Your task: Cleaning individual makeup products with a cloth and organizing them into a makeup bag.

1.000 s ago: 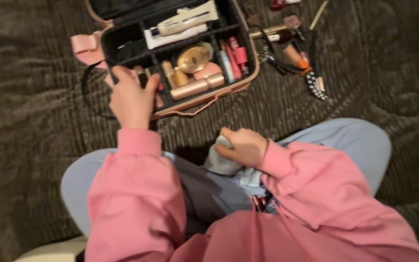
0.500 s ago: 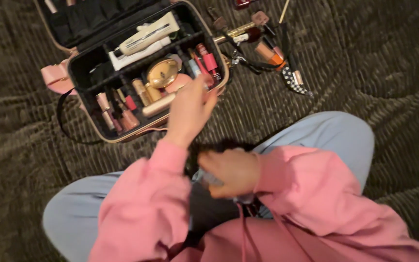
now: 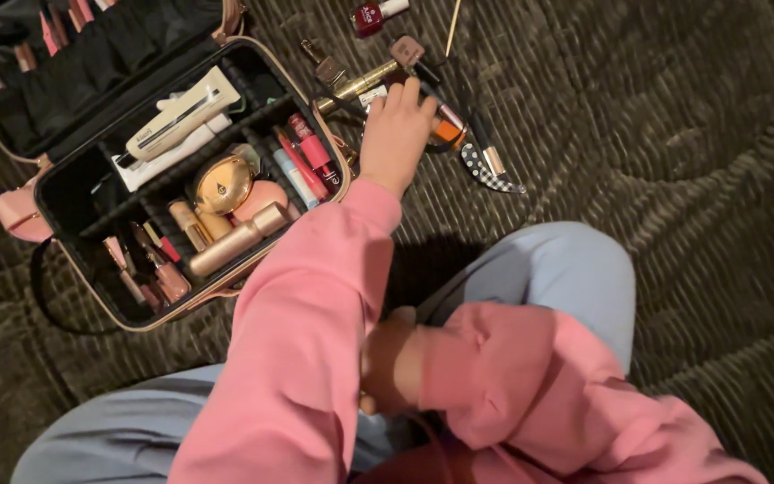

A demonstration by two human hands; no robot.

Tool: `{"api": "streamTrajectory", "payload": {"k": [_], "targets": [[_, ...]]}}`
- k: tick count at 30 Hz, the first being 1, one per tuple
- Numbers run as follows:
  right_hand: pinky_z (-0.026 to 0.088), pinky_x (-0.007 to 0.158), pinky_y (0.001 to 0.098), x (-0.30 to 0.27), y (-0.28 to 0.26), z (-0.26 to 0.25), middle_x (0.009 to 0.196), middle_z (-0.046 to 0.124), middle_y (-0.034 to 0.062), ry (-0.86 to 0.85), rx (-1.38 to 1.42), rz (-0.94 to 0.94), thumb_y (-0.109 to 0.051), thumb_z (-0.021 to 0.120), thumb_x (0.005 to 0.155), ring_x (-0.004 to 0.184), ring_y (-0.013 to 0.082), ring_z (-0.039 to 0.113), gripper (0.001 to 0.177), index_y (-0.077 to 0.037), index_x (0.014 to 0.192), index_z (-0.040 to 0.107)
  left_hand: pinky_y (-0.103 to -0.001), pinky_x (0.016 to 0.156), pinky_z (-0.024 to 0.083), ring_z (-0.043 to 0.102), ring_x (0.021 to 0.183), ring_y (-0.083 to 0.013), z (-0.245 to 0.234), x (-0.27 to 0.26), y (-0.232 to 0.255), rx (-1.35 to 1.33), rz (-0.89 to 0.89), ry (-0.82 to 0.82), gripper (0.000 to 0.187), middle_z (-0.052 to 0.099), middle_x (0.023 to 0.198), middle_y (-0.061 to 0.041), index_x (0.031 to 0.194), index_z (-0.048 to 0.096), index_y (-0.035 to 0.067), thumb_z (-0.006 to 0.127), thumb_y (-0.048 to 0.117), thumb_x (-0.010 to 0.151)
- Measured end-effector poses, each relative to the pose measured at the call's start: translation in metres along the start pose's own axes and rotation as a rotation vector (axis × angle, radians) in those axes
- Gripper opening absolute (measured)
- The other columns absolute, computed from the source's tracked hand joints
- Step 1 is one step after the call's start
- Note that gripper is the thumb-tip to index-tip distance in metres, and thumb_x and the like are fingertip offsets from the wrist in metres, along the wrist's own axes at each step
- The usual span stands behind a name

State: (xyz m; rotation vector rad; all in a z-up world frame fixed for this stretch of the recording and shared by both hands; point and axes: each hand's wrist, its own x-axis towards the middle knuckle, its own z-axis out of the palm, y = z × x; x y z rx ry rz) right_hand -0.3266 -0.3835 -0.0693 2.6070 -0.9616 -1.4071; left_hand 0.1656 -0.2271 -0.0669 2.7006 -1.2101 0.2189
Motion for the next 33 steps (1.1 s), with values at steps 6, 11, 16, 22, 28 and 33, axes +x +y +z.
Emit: {"api": "streamTrajectory", "payload": {"k": [6, 11, 16, 22, 28, 33], "targets": [[0.022, 0.09, 0.065, -0.089, -0.113, -0.197, 0.108, 0.076, 0.0107, 0.037, 0.053, 0.01, -0.051, 0.034, 0.101, 0.107, 0.0424, 0.065, 0.056, -0.016, 0.1, 0.078, -0.035, 0.081, 0.045, 0.055, 0.096, -0.0232, -0.043, -0.015, -0.001, 0.254, 0.09, 0.218, 0.009, 0.061, 0.101, -0.003, 0.094, 0.07, 0.018, 0.068, 0.015, 0.085], [0.056, 0.051, 0.0606, -0.063, -0.271, -0.199, 0.111, 0.061, -0.0009, 0.363, 0.135, -1.291, -0.059, 0.058, 0.087, 0.072, 0.0365, 0.076, 0.045, -0.022, 0.112, 0.061, -0.048, 0.084, 0.052, 0.063, 0.096, -0.0388, -0.132, -0.066, -0.013, -0.534, -0.171, 0.148, 0.026, 0.063, 0.095, -0.015, 0.114, 0.057, 0.006, 0.069, 0.022, 0.098], [0.059, 0.058, 0.0488, -0.1, -0.262, -0.26, 0.08, 0.068, 0.0061, 0.425, 0.067, -1.227, -0.031, 0.069, 0.082, 0.069, 0.0383, 0.074, 0.02, -0.013, 0.08, 0.077, -0.04, 0.085, 0.049, 0.055, 0.098, -0.0294, -0.197, -0.136, -0.039, -0.229, -0.13, 0.239, 0.037, 0.053, 0.103, -0.006, 0.124, 0.06, 0.014, 0.075, 0.021, 0.091], [0.059, 0.073, 0.0448, -0.071, -0.27, -0.248, 0.091, 0.062, 0.0009, 0.425, 0.37, -1.211, -0.046, 0.062, 0.094, 0.085, 0.0365, 0.072, 0.023, -0.025, 0.101, 0.059, -0.045, 0.072, 0.054, 0.064, 0.085, -0.0358, -0.234, -0.194, -0.028, -0.243, -0.224, 0.261, 0.031, 0.057, 0.096, -0.012, 0.125, 0.063, 0.008, 0.069, 0.027, 0.1], [0.055, 0.073, 0.0426, -0.067, -0.261, -0.264, 0.09, 0.07, 0.0076, 0.775, 0.911, -1.105, -0.038, 0.068, 0.098, 0.086, 0.0346, 0.072, 0.023, -0.017, 0.103, 0.059, -0.029, 0.062, 0.057, 0.07, 0.075, -0.0202, -0.217, -0.238, -0.03, -0.941, -0.654, 0.21, 0.024, 0.07, 0.083, -0.004, 0.114, 0.074, 0.016, 0.074, 0.031, 0.095], [0.051, 0.087, 0.0396, -0.087, -0.258, -0.277, 0.106, 0.066, 0.0168, 1.212, 1.174, -1.301, -0.023, 0.058, 0.107, 0.096, 0.0353, 0.065, 0.022, -0.003, 0.1, 0.053, -0.016, 0.044, 0.031, 0.033, 0.05, -0.0021, -0.218, -0.252, -0.025, -1.706, -0.841, 0.069, 0.018, 0.034, 0.065, 0.006, 0.109, 0.067, 0.004, 0.057, 0.018, 0.106]]}}
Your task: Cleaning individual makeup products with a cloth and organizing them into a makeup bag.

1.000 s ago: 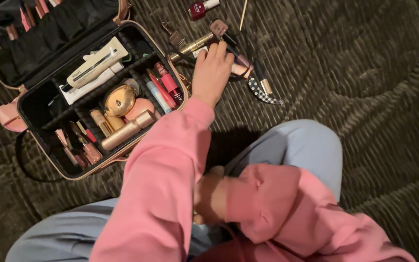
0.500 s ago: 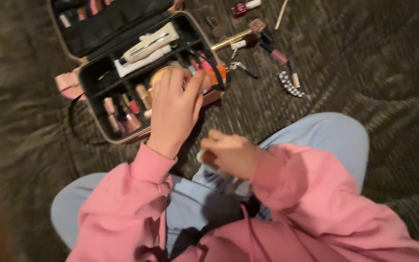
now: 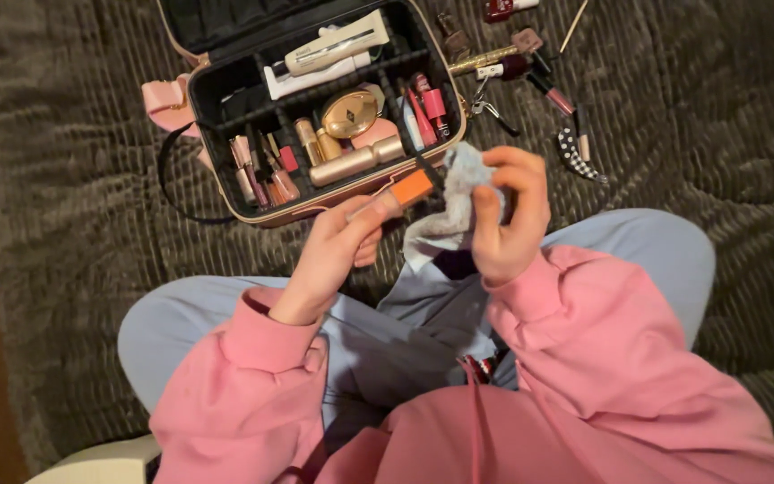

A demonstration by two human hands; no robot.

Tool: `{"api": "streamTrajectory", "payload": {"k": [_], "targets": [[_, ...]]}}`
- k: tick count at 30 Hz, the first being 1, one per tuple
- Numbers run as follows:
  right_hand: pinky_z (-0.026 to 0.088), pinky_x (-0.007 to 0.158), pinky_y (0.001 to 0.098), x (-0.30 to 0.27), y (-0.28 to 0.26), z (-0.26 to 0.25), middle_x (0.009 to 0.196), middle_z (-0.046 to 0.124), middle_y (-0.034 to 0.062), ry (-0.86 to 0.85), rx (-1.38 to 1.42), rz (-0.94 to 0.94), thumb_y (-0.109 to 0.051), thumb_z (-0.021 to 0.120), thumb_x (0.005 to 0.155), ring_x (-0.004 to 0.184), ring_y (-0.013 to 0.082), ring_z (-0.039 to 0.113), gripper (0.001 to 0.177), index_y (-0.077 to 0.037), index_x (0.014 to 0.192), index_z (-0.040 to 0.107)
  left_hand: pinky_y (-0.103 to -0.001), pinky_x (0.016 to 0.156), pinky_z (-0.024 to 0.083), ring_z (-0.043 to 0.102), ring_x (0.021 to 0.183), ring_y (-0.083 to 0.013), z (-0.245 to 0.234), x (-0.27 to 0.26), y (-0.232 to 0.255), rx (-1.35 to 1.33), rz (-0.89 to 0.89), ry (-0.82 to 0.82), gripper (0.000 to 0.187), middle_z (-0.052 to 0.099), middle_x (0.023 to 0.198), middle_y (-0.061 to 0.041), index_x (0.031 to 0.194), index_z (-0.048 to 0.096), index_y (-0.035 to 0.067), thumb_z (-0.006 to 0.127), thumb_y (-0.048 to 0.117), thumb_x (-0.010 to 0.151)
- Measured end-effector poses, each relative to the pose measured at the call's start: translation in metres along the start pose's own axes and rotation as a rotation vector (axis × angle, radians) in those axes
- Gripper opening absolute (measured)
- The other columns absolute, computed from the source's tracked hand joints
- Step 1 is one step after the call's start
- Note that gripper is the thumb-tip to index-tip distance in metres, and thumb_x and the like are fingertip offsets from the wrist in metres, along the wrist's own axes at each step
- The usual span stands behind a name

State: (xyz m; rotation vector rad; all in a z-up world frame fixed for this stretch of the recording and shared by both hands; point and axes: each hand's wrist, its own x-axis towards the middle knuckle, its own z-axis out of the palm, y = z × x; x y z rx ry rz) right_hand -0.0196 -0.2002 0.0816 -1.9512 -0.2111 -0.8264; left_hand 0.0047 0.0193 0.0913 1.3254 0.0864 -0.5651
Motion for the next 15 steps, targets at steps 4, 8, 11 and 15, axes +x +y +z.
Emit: {"api": "streamTrajectory", "payload": {"k": [4, 8, 11, 15], "targets": [[0.048, 0.101, 0.0543, -0.012, 0.015, 0.014, 0.126, 0.063, 0.0239, -0.22, 0.006, -0.255, -0.033, 0.051, 0.107, 0.118, 0.0466, 0.059, 0.035, 0.001, 0.111, 0.055, -0.014, 0.04, 0.019, 0.024, 0.044, 0.0022, 0.003, -0.003, 0.005, -0.197, -0.153, -0.175, 0.021, 0.026, 0.059, 0.01, 0.091, 0.059, 0.007, 0.057, 0.023, 0.105], [0.057, 0.092, 0.0462, -0.029, 0.024, 0.034, 0.12, 0.068, 0.0173, -0.485, -0.019, -0.384, -0.046, 0.051, 0.105, 0.113, 0.0403, 0.067, 0.053, -0.001, 0.129, 0.065, -0.017, 0.041, 0.02, 0.027, 0.044, 0.0002, -0.022, 0.0, -0.007, -0.033, -0.22, -0.249, 0.022, 0.029, 0.054, 0.008, 0.089, 0.065, 0.005, 0.063, 0.023, 0.1], [0.059, 0.072, 0.0349, -0.045, 0.036, 0.036, 0.098, 0.062, 0.0074, -0.595, -0.161, -0.419, -0.055, 0.042, 0.104, 0.087, 0.0276, 0.066, 0.056, -0.005, 0.119, 0.064, -0.017, 0.046, 0.031, 0.043, 0.049, -0.0029, -0.031, 0.0, -0.018, 0.146, -0.17, -0.328, 0.02, 0.042, 0.056, 0.004, 0.102, 0.069, 0.002, 0.068, 0.021, 0.097], [0.058, 0.064, 0.0346, -0.054, 0.033, 0.033, 0.089, 0.054, 0.0042, -0.668, -0.23, -0.382, -0.058, 0.043, 0.103, 0.079, 0.0253, 0.064, 0.054, -0.009, 0.118, 0.06, -0.046, 0.07, 0.052, 0.059, 0.076, -0.0336, -0.032, 0.0, -0.003, 0.593, -0.048, -0.381, 0.03, 0.062, 0.076, -0.028, 0.114, 0.066, 0.002, 0.063, 0.026, 0.096]]}}
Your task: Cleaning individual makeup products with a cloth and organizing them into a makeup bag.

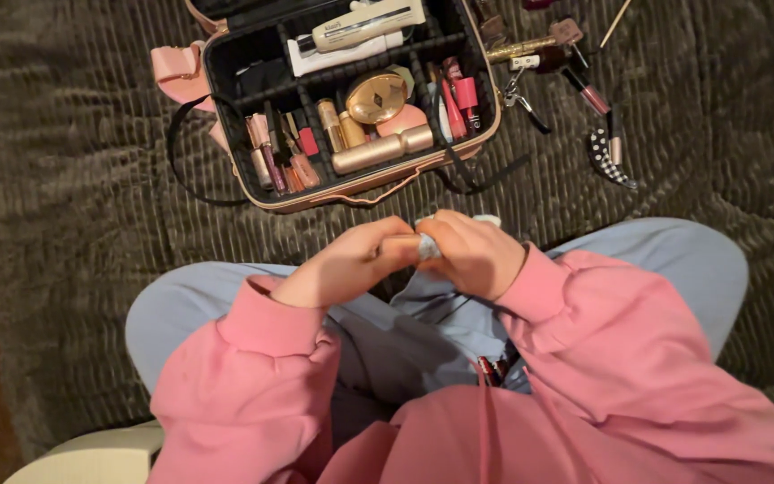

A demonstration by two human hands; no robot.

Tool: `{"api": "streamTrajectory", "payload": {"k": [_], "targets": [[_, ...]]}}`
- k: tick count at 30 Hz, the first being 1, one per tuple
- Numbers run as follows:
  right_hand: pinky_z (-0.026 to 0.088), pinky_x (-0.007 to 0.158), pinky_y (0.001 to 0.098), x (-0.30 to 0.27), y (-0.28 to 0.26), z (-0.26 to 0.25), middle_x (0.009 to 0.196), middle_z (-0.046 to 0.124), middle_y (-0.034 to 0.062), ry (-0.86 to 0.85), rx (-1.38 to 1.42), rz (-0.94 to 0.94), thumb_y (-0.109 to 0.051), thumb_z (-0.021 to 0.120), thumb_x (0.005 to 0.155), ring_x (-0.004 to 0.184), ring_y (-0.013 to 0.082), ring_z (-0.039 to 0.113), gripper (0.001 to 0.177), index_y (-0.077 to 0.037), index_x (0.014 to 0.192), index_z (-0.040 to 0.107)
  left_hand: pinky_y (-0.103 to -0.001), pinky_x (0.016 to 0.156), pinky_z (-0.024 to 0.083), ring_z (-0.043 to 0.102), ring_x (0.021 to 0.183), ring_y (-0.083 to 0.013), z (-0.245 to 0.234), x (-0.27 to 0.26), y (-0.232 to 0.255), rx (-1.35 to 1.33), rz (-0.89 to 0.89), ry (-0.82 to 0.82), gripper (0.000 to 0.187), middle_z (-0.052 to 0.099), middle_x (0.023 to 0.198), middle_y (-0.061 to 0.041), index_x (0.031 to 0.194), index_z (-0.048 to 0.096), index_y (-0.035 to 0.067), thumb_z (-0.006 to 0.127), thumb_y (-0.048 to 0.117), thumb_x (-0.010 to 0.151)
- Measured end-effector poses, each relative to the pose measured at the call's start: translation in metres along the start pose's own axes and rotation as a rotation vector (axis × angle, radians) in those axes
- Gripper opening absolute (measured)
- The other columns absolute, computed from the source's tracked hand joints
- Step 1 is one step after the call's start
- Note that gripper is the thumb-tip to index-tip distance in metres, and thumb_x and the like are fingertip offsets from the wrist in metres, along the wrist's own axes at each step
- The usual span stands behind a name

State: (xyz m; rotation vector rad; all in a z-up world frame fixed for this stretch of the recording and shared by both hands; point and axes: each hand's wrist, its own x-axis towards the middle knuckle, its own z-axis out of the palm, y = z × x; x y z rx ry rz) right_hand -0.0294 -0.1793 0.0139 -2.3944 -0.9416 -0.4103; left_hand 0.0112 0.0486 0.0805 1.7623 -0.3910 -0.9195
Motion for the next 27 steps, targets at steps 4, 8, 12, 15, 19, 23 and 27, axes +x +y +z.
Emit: {"api": "streamTrajectory", "payload": {"k": [4, 8, 12, 15, 19, 23, 27], "targets": [[0.057, 0.07, 0.0504, -0.007, -0.002, 0.006, 0.092, 0.064, 0.0155, -0.233, 0.305, 0.222, -0.049, 0.057, 0.1, 0.087, 0.0413, 0.067, 0.046, -0.008, 0.121, 0.056, -0.048, 0.075, 0.054, 0.067, 0.08, -0.0413, 0.004, 0.0, -0.006, 0.209, 0.067, -0.003, 0.021, 0.069, 0.085, -0.023, 0.116, 0.065, 0.011, 0.062, 0.022, 0.099], [0.054, 0.071, 0.0562, -0.003, -0.006, 0.005, 0.084, 0.066, 0.0244, -0.408, 0.665, 0.376, -0.04, 0.06, 0.102, 0.084, 0.0516, 0.066, 0.035, -0.008, 0.114, 0.054, -0.046, 0.072, 0.056, 0.065, 0.085, -0.0386, 0.011, 0.004, -0.047, 0.623, 0.346, 0.033, 0.017, 0.058, 0.09, -0.009, 0.108, 0.052, 0.014, 0.062, 0.025, 0.099], [0.05, 0.066, 0.0475, 0.0, 0.017, -0.003, 0.064, 0.062, 0.0236, -0.539, 0.919, 0.505, -0.037, 0.054, 0.106, 0.067, 0.0275, 0.057, 0.034, -0.004, 0.108, 0.058, -0.034, 0.068, 0.054, 0.061, 0.08, -0.0227, 0.011, -0.001, -0.038, 0.991, 0.466, 0.114, 0.016, 0.049, 0.089, 0.003, 0.104, 0.048, 0.021, 0.058, 0.034, 0.102], [0.053, 0.071, 0.0362, -0.004, 0.039, -0.005, 0.087, 0.071, 0.0026, -0.518, 1.288, 0.426, -0.055, 0.047, 0.103, 0.082, 0.0143, 0.056, 0.051, -0.009, 0.114, 0.066, -0.029, 0.066, 0.048, 0.055, 0.081, -0.0162, 0.01, -0.005, -0.005, 1.229, 0.559, 0.243, 0.017, 0.042, 0.087, 0.006, 0.099, 0.046, 0.021, 0.056, 0.034, 0.101], [0.057, 0.081, 0.0505, 0.027, 0.035, -0.056, 0.093, 0.077, 0.0159, -0.541, 0.814, 0.607, -0.037, 0.051, 0.106, 0.09, 0.0328, 0.068, 0.035, -0.007, 0.109, 0.07, -0.034, 0.07, 0.049, 0.056, 0.082, -0.0213, 0.01, 0.014, -0.025, 1.142, 0.603, 0.29, 0.022, 0.048, 0.087, 0.001, 0.114, 0.054, 0.018, 0.054, 0.036, 0.101], [0.058, 0.08, 0.0578, -0.01, 0.075, -0.063, 0.095, 0.074, 0.0168, -0.593, 0.069, 0.729, -0.047, 0.05, 0.103, 0.09, 0.0435, 0.073, 0.038, -0.012, 0.112, 0.063, -0.039, 0.07, 0.051, 0.06, 0.079, -0.025, 0.017, 0.027, -0.065, 1.166, 0.502, 0.291, 0.037, 0.057, 0.08, -0.001, 0.102, 0.06, 0.017, 0.07, 0.047, 0.084], [0.059, 0.081, 0.0582, -0.016, 0.073, -0.078, 0.098, 0.074, 0.0155, -0.696, -0.005, 0.776, -0.043, 0.06, 0.096, 0.093, 0.0444, 0.073, 0.033, -0.015, 0.114, 0.06, -0.039, 0.074, 0.048, 0.059, 0.087, -0.0232, 0.027, 0.042, -0.071, 1.271, 0.431, 0.169, 0.044, 0.061, 0.087, 0.002, 0.099, 0.066, 0.027, 0.083, 0.051, 0.066]]}}
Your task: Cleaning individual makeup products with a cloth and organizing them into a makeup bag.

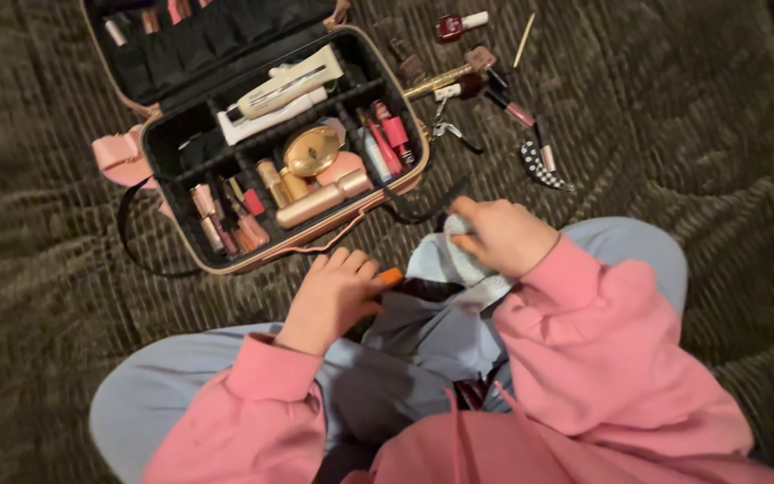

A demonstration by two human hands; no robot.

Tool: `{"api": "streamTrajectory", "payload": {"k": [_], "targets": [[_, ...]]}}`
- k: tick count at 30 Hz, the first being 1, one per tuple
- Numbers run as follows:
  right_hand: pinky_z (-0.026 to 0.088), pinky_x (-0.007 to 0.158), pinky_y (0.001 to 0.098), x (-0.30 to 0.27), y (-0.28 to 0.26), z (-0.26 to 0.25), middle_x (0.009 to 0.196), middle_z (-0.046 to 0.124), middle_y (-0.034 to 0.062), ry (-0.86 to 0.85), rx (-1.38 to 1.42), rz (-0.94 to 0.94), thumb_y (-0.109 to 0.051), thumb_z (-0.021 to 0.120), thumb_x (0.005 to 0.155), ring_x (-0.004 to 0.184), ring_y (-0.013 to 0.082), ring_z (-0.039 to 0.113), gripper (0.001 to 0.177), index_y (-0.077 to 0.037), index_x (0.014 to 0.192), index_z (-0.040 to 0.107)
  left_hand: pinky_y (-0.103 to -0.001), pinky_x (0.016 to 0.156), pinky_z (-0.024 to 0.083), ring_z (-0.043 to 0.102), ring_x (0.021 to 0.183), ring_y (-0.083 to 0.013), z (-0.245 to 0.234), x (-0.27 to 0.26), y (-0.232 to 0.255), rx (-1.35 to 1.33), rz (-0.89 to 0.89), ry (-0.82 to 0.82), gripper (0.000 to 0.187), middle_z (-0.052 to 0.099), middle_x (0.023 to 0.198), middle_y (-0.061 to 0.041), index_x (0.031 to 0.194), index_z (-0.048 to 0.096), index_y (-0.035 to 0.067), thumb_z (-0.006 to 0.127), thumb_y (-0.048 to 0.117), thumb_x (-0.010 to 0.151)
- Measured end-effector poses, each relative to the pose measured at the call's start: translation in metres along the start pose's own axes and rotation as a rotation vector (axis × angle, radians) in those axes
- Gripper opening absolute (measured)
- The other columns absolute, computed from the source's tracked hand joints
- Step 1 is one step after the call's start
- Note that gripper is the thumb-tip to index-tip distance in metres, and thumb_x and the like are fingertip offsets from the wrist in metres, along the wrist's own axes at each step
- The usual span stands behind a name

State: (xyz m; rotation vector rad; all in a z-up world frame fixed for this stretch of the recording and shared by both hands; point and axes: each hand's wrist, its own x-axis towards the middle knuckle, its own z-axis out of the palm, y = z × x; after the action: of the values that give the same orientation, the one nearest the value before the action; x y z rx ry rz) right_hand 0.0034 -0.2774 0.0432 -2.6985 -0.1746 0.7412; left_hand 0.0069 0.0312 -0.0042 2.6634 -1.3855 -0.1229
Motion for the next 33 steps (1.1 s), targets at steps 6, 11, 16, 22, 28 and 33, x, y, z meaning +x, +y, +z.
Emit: {"api": "streamTrajectory", "payload": {"k": [6, 11, 16, 22, 28, 33], "targets": [[0.057, 0.084, 0.0657, -0.023, -0.016, -0.03, 0.117, 0.056, 0.0192, 0.075, 0.217, 0.049, -0.04, 0.075, 0.084, 0.089, 0.0586, 0.067, 0.054, -0.017, 0.118, 0.04, -0.039, 0.082, 0.051, 0.062, 0.098, -0.0281, -0.034, 0.107, 0.003, -0.308, -0.1, 0.21, 0.032, 0.061, 0.1, -0.006, 0.115, 0.065, 0.017, 0.063, 0.045, 0.1], [0.061, 0.07, 0.0574, -0.024, -0.005, -0.005, 0.095, 0.059, 0.0072, 0.17, -0.076, -0.081, -0.032, 0.073, 0.084, 0.085, 0.0429, 0.071, 0.029, -0.014, 0.099, 0.057, -0.041, 0.075, 0.048, 0.062, 0.092, -0.0239, 0.0, 0.241, -0.014, -0.03, -0.194, 0.422, 0.012, 0.062, 0.089, 0.0, 0.1, 0.066, 0.02, 0.07, 0.027, 0.09], [0.055, 0.086, 0.0527, -0.019, -0.009, -0.015, 0.108, 0.062, 0.0052, 0.09, -0.093, -0.003, -0.039, 0.072, 0.081, 0.111, 0.0325, 0.062, 0.042, -0.016, 0.114, 0.064, -0.042, 0.077, 0.042, 0.057, 0.088, -0.024, 0.04, 0.3, -0.022, 0.242, -0.335, 0.483, 0.006, 0.061, 0.083, -0.001, 0.09, 0.065, 0.018, 0.068, 0.021, 0.086], [0.056, 0.082, 0.0512, -0.008, 0.006, -0.012, 0.095, 0.063, 0.0035, 0.283, 0.067, 0.059, -0.041, 0.068, 0.087, 0.101, 0.0313, 0.066, 0.031, -0.018, 0.107, 0.063, -0.042, 0.076, 0.039, 0.052, 0.088, -0.0274, 0.04, 0.308, -0.017, 0.388, -0.337, 0.62, 0.009, 0.052, 0.084, -0.008, 0.077, 0.064, 0.01, 0.065, 0.007, 0.084], [0.053, 0.091, 0.0403, -0.001, 0.033, -0.035, 0.11, 0.058, 0.0052, 0.883, 0.178, 0.056, -0.021, 0.064, 0.097, 0.108, 0.0278, 0.063, 0.025, -0.016, 0.121, 0.058, -0.043, 0.082, 0.045, 0.059, 0.093, -0.03, 0.011, 0.285, -0.01, 0.26, -0.247, 0.52, 0.011, 0.058, 0.086, -0.009, 0.094, 0.062, 0.009, 0.069, 0.014, 0.088], [0.044, 0.112, 0.0507, 0.0, 0.019, -0.05, 0.136, 0.047, 0.0227, 0.908, 0.305, -0.165, -0.003, 0.073, 0.092, 0.132, 0.0458, 0.05, 0.06, 0.002, 0.145, 0.046, -0.051, 0.078, 0.051, 0.068, 0.086, -0.0443, -0.074, 0.215, 0.007, -0.631, -0.218, 0.298, 0.02, 0.067, 0.085, -0.015, 0.107, 0.059, 0.009, 0.07, 0.023, 0.097]]}}
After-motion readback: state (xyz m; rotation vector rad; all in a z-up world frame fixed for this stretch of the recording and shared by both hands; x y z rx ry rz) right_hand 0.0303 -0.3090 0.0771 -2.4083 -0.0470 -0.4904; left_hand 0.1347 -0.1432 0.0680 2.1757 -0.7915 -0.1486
